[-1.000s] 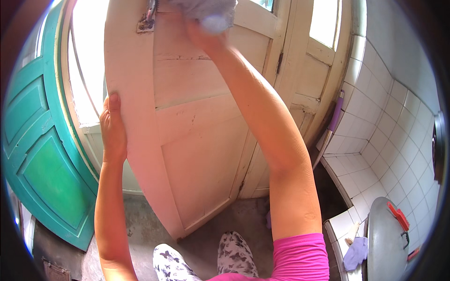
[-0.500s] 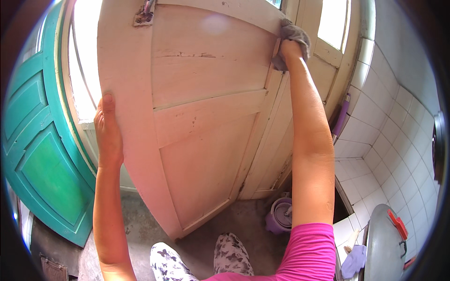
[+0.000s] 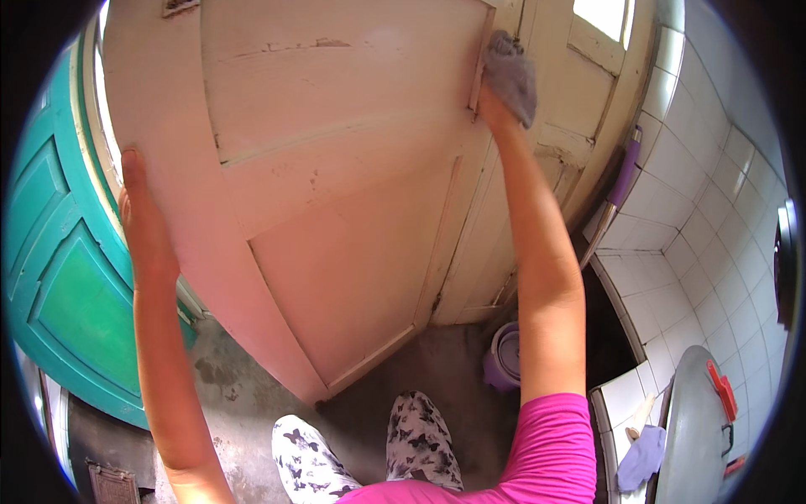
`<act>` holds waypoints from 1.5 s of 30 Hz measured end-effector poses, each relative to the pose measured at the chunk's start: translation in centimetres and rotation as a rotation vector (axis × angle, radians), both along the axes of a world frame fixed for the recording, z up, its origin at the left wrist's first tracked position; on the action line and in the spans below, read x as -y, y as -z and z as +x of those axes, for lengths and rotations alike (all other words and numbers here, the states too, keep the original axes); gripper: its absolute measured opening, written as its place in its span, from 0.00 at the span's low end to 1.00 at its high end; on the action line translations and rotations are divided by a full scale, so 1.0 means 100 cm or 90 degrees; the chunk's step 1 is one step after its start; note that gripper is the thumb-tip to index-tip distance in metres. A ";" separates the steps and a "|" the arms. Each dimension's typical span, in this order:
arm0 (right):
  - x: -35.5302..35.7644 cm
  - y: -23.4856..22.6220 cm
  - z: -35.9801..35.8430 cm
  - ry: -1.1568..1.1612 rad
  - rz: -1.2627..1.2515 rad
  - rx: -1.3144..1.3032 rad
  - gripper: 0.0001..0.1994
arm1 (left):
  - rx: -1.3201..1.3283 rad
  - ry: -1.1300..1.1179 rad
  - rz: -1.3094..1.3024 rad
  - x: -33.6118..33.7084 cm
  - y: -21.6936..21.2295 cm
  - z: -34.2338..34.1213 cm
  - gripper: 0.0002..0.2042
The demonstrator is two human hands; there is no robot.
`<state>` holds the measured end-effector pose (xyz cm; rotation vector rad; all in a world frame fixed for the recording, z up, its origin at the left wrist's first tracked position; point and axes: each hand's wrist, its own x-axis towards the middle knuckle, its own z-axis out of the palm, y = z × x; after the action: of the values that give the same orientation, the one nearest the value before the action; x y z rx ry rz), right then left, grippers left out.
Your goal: The person wipes the glass and frame of a green door with a cloth, then wipes the surface of a white door. The person uses a cloth to clean both doors systematically.
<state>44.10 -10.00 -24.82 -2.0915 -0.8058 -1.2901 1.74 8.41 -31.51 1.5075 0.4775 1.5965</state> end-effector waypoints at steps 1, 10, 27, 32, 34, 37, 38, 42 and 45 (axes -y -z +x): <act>0.002 0.020 0.001 -0.064 0.053 0.051 0.17 | 0.004 -0.001 -0.004 -0.001 -0.001 0.002 0.43; 0.023 0.116 -0.009 -0.299 0.172 -0.360 0.14 | -0.020 0.033 0.020 -0.002 0.000 -0.004 0.41; 0.003 -0.050 -0.040 -0.341 0.245 -0.072 0.19 | -0.009 -0.038 0.027 0.013 -0.001 0.002 0.38; 0.010 0.013 -0.032 -0.197 0.049 -0.088 0.24 | 0.003 -0.011 0.014 0.013 -0.002 0.003 0.38; 0.017 0.045 -0.019 -0.352 0.080 -0.181 0.24 | 0.006 0.005 0.008 0.014 -0.001 0.006 0.38; 0.016 0.057 -0.003 -0.446 0.129 -0.294 0.22 | 0.010 0.007 0.018 0.013 -0.003 0.002 0.37; 0.020 0.044 0.004 -0.326 0.083 -0.263 0.20 | 0.010 0.009 0.032 0.012 -0.002 0.000 0.37; 0.042 -0.013 0.058 0.142 0.067 0.172 0.12 | -0.001 0.037 0.030 0.015 0.000 0.006 0.36; 0.046 -0.074 -0.007 -0.338 0.345 -0.250 0.16 | -0.016 0.025 0.040 0.010 -0.002 -0.005 0.36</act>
<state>43.36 -14.61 -17.40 -1.4853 -0.6742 -0.6780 1.22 7.44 -31.35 1.5766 0.4130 1.5769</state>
